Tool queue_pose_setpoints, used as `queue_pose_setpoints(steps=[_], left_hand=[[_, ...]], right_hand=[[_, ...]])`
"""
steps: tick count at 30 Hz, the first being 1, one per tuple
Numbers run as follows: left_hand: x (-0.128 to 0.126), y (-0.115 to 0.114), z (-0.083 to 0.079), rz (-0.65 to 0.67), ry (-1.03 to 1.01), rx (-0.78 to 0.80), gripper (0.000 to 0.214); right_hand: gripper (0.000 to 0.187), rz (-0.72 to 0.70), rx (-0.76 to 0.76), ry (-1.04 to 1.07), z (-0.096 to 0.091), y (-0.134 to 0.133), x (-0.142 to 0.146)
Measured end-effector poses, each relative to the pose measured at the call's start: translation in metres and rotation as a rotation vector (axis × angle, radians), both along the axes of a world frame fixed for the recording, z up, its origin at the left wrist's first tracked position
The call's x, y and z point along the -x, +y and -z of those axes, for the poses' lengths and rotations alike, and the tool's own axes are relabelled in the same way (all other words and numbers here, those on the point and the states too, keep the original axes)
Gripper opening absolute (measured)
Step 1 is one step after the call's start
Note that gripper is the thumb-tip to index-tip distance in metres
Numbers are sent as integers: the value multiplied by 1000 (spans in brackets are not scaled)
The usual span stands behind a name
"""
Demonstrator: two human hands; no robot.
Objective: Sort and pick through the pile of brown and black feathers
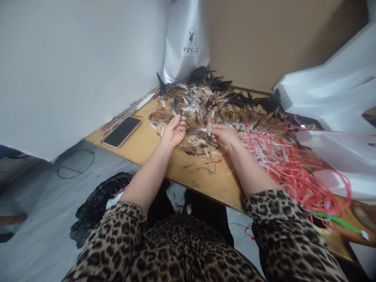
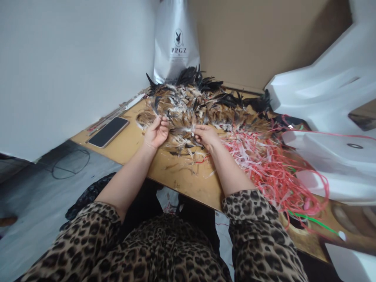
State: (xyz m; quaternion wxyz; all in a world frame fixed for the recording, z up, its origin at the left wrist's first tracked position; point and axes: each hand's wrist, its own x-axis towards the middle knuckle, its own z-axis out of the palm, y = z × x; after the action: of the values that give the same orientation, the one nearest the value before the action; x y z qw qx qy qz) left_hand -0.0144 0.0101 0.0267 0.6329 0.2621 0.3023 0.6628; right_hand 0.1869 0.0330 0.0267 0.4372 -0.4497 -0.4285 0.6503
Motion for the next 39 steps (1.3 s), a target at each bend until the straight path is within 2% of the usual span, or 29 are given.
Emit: queue_pose_setpoints(steps=[3, 5, 10, 14, 17, 21, 27, 33, 39], left_hand=[[-10, -8, -1, 201, 55, 24, 2], [-16, -8, 2, 290, 41, 45, 1], [-17, 0, 11, 286, -40, 112, 3], [-16, 0, 12, 285, -64, 135, 5], [-17, -2, 9, 313, -49, 93, 4], [-17, -4, 7, 341, -23, 1, 5], [-18, -6, 4, 358, 49, -7, 1], [-23, -9, 6, 395, 183, -23, 10], [-25, -6, 10, 397, 187, -28, 10]], right_hand=[[32, 0, -71, -98, 0, -2, 3], [35, 2, -96, -106, -1, -2, 3], [37, 55, -89, -40, -8, 1, -5], [33, 76, -119, 52, -16, -1, -7], [27, 70, -138, 68, -20, -4, -4], [30, 91, -142, 64, -22, -8, 3], [30, 180, -202, -12, -24, -11, 12], [29, 171, -241, -61, -17, -15, 22], [29, 92, -263, -50, -15, -19, 28]])
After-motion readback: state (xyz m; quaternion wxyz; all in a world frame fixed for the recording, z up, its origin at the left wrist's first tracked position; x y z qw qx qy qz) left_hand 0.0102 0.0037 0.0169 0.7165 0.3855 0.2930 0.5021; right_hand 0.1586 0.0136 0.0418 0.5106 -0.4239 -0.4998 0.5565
